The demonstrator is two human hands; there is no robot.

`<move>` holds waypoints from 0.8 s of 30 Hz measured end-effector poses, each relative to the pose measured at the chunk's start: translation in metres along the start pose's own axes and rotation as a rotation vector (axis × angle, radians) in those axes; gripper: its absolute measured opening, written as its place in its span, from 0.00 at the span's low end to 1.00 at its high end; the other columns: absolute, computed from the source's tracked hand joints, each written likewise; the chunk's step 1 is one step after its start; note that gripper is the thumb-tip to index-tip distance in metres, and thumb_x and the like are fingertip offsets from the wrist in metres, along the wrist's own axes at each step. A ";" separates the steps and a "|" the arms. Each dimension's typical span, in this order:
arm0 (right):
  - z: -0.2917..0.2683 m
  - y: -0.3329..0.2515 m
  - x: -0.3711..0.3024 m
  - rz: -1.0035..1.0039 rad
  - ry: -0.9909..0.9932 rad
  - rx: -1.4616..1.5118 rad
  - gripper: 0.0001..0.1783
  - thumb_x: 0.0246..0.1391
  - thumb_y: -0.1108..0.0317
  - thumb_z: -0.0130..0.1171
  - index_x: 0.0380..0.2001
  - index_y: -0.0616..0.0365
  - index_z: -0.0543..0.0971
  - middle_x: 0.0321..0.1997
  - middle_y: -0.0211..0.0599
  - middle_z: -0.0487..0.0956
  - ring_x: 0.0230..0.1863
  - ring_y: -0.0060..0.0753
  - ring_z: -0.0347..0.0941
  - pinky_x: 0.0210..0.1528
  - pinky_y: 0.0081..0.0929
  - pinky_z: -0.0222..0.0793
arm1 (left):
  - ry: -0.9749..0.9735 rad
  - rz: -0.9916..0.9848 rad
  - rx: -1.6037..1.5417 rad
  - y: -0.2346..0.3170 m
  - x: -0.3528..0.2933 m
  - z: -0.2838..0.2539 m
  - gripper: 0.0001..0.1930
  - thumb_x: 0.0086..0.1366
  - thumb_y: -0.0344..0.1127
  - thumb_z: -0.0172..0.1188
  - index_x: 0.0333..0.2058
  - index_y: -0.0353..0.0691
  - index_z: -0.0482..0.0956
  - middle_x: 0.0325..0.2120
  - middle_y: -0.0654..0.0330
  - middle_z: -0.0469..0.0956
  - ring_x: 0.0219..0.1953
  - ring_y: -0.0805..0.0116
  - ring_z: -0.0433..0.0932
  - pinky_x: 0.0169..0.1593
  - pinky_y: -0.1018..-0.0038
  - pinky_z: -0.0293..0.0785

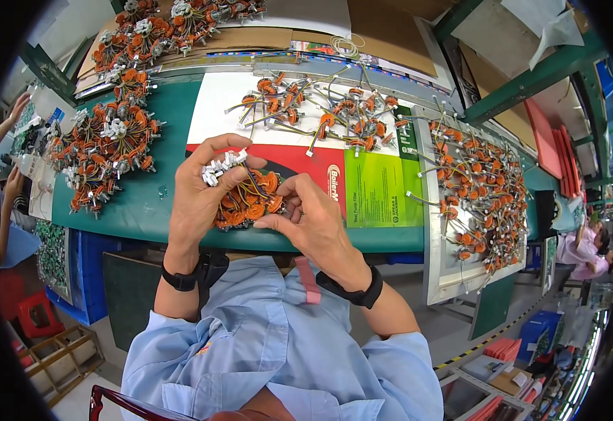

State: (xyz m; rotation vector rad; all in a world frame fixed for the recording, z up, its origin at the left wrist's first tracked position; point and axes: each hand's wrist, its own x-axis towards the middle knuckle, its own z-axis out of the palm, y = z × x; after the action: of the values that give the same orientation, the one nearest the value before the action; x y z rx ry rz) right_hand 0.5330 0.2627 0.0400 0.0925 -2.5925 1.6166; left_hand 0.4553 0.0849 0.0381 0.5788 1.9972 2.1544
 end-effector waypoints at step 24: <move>-0.081 0.072 0.110 -0.482 0.031 -0.715 0.11 0.52 0.79 0.56 0.37 0.55 0.81 0.41 0.35 0.77 0.43 0.36 0.75 0.44 0.29 0.71 | 0.105 -0.077 -0.202 0.010 0.009 0.003 0.10 0.66 0.28 0.57 0.44 0.32 0.74 0.35 0.56 0.80 0.37 0.73 0.78 0.46 0.76 0.76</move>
State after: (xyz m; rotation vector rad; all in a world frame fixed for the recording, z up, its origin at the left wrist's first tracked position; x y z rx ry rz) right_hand 0.4196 0.3662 0.0228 0.5717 -2.6628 0.4987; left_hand 0.4492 0.0900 0.0498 0.3605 1.7869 2.3465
